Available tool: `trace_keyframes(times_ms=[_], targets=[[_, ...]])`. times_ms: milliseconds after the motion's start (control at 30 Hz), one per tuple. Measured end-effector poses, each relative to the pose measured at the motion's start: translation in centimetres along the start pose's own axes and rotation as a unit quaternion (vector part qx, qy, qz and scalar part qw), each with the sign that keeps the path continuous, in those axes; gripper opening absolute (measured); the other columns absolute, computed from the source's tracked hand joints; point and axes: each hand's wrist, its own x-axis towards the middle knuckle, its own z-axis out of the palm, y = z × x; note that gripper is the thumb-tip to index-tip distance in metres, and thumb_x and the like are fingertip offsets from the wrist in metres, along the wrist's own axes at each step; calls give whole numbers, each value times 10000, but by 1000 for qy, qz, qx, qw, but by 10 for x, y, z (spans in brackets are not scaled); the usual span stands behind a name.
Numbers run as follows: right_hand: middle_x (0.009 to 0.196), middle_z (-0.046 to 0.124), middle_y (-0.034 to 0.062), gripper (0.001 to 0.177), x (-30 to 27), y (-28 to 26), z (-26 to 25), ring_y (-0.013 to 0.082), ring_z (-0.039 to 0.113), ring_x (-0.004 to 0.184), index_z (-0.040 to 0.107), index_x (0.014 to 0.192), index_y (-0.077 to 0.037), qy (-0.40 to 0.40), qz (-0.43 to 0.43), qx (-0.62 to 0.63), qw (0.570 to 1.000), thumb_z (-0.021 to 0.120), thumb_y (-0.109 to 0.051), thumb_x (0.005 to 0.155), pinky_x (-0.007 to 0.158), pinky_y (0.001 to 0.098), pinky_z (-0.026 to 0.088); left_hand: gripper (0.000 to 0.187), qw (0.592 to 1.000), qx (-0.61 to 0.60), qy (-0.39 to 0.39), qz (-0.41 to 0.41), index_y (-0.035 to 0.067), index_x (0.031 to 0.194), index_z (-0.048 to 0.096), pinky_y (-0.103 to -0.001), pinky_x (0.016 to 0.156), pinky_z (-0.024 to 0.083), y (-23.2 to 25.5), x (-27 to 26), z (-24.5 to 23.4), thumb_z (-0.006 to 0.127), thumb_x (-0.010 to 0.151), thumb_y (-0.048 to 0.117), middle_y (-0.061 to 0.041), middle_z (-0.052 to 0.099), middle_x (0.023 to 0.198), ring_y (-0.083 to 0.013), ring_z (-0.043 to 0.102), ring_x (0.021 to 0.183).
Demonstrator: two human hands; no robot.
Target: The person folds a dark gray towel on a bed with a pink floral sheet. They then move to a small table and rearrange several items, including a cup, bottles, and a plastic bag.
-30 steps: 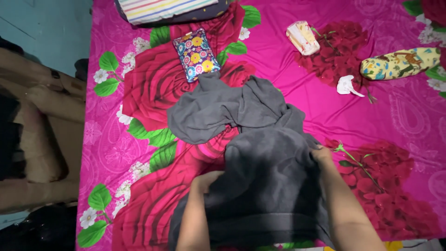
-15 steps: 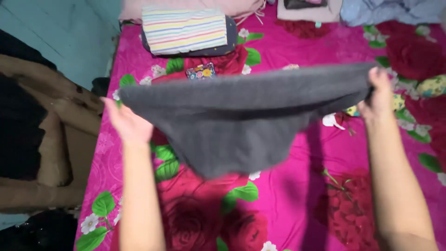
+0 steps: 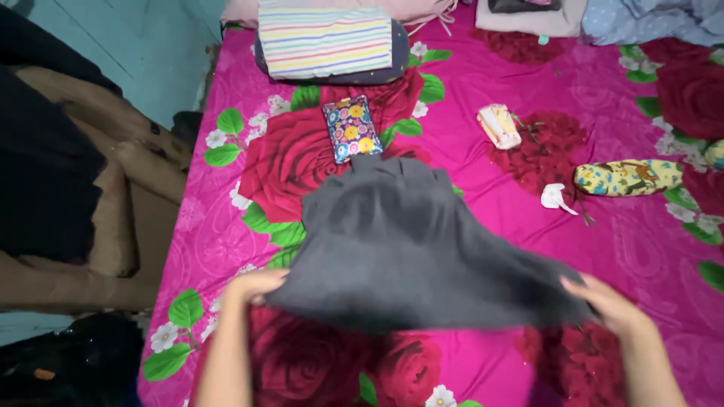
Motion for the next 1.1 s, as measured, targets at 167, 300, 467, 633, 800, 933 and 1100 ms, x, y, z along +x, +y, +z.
trace_keyframes(times_ms=[167,300,467,633,800,933,1100], targets=[[1272,723,68,837,2,173,-63,195,671,1145,530,1437,-42,-55,218,-295,929,810,-481,781,946,353,579,723,912,244,49,-326,122,1390,635,-414,864,465,-118,-46,-21,577,943,687,-68,725,1215,-210,691,1034],[937,761,106,396,75,291,-43,203,709,900,761,1012,-66,-195,176,-560,786,752,-300,693,755,331,525,600,792,417,253,-368,211,1419,622,-557,1107,452,-108,-16,51,745,850,356,-65,578,1488,-288,553,1381],[1117,734,79,406,127,293,31,193,649,1054,795,987,-174,-262,189,-545,773,633,-446,733,921,377,484,704,824,345,407,-192,207,1540,414,-622,1145,386,-107,69,78,652,913,420,-102,455,1588,-353,475,1445],[1480,495,111,759,85,137,160,321,501,1362,509,1416,-189,160,145,-607,765,683,-635,827,1065,504,472,965,815,284,463,-201,211,1615,48,-647,1156,293,-127,130,56,676,922,448,-104,126,1711,-372,321,1501],[1415,500,212,913,120,143,207,420,582,1193,422,1489,-68,92,-66,-500,859,835,-324,716,979,460,509,1008,894,93,391,-198,-30,1594,89,-482,1075,533,-144,133,43,591,949,559,-288,594,1463,-442,672,1286],[1255,678,213,530,165,204,192,408,663,1155,556,1362,-70,162,-61,-524,834,709,-324,923,991,469,529,702,855,320,359,-195,140,1426,640,-503,1104,475,-117,106,64,628,949,654,-193,640,1437,-376,595,1342],[1139,802,144,341,171,195,167,333,755,1090,742,1212,-182,61,-8,-546,835,646,-372,946,1002,413,571,963,676,433,592,-64,92,1431,510,-651,1033,364,-48,86,127,873,598,413,-215,475,1494,-422,458,1376]])
